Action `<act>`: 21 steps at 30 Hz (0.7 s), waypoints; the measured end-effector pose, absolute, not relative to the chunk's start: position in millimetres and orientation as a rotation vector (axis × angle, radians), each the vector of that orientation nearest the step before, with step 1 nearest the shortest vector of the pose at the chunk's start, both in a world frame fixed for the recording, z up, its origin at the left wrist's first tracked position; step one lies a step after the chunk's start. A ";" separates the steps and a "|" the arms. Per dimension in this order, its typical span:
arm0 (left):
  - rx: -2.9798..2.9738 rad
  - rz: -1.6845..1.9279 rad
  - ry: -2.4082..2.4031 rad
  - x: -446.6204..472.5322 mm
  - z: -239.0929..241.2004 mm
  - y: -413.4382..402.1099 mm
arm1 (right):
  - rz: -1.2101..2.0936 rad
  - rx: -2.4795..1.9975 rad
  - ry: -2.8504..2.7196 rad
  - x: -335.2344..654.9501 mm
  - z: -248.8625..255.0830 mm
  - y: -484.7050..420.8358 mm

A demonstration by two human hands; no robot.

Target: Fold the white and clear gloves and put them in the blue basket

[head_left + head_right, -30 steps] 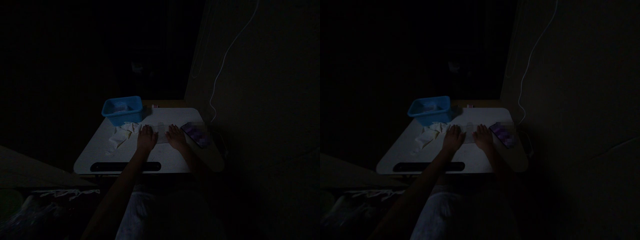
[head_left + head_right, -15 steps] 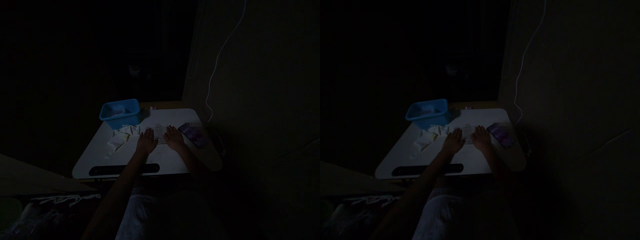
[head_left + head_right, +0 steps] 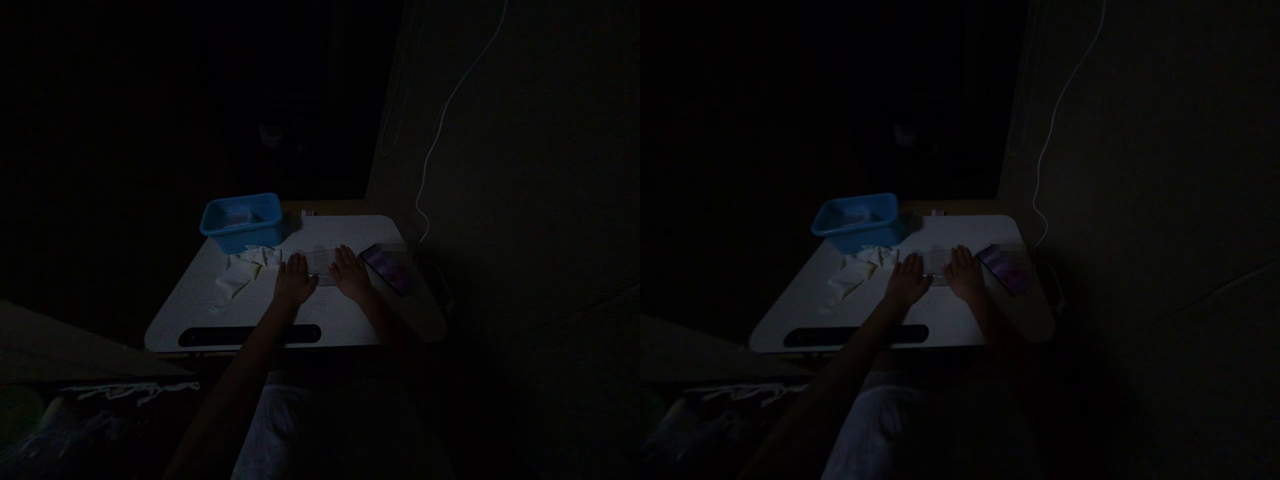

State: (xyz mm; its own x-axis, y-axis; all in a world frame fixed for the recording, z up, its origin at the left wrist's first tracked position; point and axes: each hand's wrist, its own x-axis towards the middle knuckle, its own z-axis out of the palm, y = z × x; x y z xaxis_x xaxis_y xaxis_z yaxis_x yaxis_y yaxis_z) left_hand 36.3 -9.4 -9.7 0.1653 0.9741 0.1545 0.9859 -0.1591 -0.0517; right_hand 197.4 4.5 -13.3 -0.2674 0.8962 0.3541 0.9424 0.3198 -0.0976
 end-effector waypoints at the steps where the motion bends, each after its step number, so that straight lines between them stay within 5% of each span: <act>1: -2.282 -0.136 -1.929 36.4 -10.1 -9.5 | -0.187 -1.590 -2.280 197.7 -12.1 3.7; 7: -2.284 -0.148 -1.924 36.5 -10.7 -9.2 | -0.166 -1.318 -2.520 199.2 -13.7 3.8; 21: -2.299 -0.139 -1.969 37.0 -7.6 -9.5 | -0.229 -1.724 -2.316 192.6 -16.4 3.7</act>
